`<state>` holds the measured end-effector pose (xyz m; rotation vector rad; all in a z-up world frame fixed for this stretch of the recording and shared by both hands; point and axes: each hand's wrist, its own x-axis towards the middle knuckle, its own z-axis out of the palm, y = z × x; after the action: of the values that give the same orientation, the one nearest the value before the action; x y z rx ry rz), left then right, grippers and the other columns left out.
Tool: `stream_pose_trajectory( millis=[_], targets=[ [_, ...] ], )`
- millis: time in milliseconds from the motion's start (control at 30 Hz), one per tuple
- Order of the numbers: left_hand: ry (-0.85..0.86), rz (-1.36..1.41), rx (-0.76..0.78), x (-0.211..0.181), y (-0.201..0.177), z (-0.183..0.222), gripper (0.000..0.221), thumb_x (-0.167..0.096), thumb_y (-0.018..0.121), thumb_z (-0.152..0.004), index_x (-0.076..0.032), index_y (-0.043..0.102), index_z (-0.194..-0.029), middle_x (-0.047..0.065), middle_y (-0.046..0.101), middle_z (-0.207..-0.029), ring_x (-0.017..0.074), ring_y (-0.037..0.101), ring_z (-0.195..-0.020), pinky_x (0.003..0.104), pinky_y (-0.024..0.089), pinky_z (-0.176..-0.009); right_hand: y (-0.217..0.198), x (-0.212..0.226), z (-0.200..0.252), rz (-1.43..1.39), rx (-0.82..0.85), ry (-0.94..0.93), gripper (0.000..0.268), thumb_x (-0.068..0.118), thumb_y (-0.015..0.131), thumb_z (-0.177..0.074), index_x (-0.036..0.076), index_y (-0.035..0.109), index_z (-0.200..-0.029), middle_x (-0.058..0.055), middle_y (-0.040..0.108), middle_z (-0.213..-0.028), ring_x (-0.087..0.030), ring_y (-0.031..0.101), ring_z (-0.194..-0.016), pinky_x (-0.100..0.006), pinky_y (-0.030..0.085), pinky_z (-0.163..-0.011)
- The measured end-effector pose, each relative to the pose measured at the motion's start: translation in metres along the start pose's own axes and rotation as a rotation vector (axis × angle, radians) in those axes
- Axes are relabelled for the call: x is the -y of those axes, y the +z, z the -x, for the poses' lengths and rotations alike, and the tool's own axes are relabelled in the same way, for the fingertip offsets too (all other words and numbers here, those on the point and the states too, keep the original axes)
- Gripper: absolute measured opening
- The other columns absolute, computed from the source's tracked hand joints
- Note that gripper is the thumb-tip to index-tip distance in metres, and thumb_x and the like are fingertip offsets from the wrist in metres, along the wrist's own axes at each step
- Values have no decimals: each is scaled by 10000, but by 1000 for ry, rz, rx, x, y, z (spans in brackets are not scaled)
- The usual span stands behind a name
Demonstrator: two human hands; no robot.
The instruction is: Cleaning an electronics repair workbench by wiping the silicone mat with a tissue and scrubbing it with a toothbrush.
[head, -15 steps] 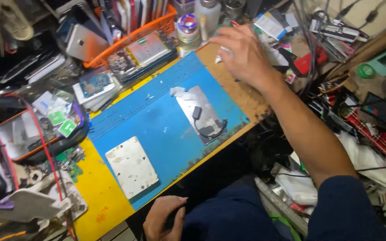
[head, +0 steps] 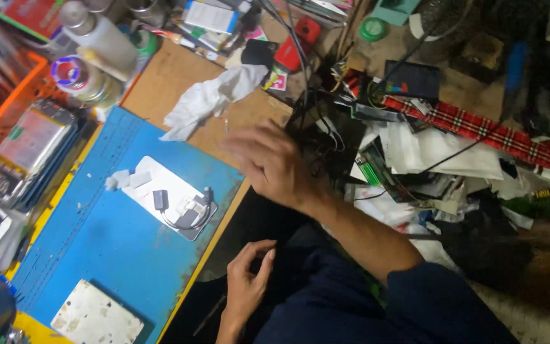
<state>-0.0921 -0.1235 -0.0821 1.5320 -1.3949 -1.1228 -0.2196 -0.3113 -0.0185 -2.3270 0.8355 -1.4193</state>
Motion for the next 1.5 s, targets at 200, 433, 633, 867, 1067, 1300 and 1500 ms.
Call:
stream_pose_trajectory(
  millis=[200, 433, 633, 867, 1067, 1300, 1500],
  targets=[
    [-334, -11, 117, 17, 11, -5, 284, -327, 651, -938, -144, 803, -1094, -42, 772, -950, 79, 663, -822, 258, 519, -720, -76, 16, 122, 115, 38, 308, 219, -43, 672, -953, 12, 726, -1158, -112, 725, -1019, -260, 657, -901, -372, 567, -793],
    [-315, 31, 251, 30, 27, -10, 250, -277, 663, -948, -105, 778, -1089, -2, 749, -930, 98, 658, -828, 255, 538, -755, -175, -1, 236, 400, 23, 513, 186, 35, 640, -1002, 10, 724, -1166, -157, 739, -1055, -304, 705, -957, -412, 577, -801],
    [-362, 11, 325, 41, 42, -16, 321, -348, 650, -938, -110, 755, -1126, 3, 748, -964, 97, 654, -875, 254, 525, -809, -197, -19, 269, 604, 544, 1034, 286, 237, 599, -905, 190, 781, -1120, -53, 784, -1088, -294, 733, -938, -503, 540, -684],
    [-376, -35, 375, 38, 37, -6, 304, -328, 639, -952, -118, 749, -1142, 8, 749, -961, 110, 640, -837, 278, 527, -767, -158, -67, 137, 758, 66, 474, 372, 40, 601, -1016, -48, 600, -1377, -209, 624, -1331, -364, 613, -1080, -474, 540, -926],
    [-363, 48, 295, 35, 26, -5, 302, -323, 644, -951, -116, 753, -1143, 0, 732, -906, 108, 631, -790, 278, 519, -741, -165, -142, 126, 1003, -117, 453, 126, 139, 684, -947, 159, 806, -976, -87, 735, -906, -344, 687, -729, -502, 500, -570],
    [-209, 617, 385, 39, 53, -38, 565, -358, 624, -960, -57, 532, -1429, 128, 676, -1266, 244, 694, -1130, 368, 581, -959, -127, -19, 129, 761, -53, 40, 98, -66, 803, -892, -43, 784, -985, -178, 784, -955, -250, 763, -782, -315, 626, -642],
    [-406, 876, 185, 0, 69, -86, 486, -183, 590, -992, 5, 545, -1437, 195, 703, -1058, 252, 730, -919, 392, 622, -837, -67, 43, 149, 160, 303, 113, 116, 185, 723, -914, 182, 797, -1003, -6, 785, -1021, -257, 730, -725, -339, 580, -581]
  ],
)
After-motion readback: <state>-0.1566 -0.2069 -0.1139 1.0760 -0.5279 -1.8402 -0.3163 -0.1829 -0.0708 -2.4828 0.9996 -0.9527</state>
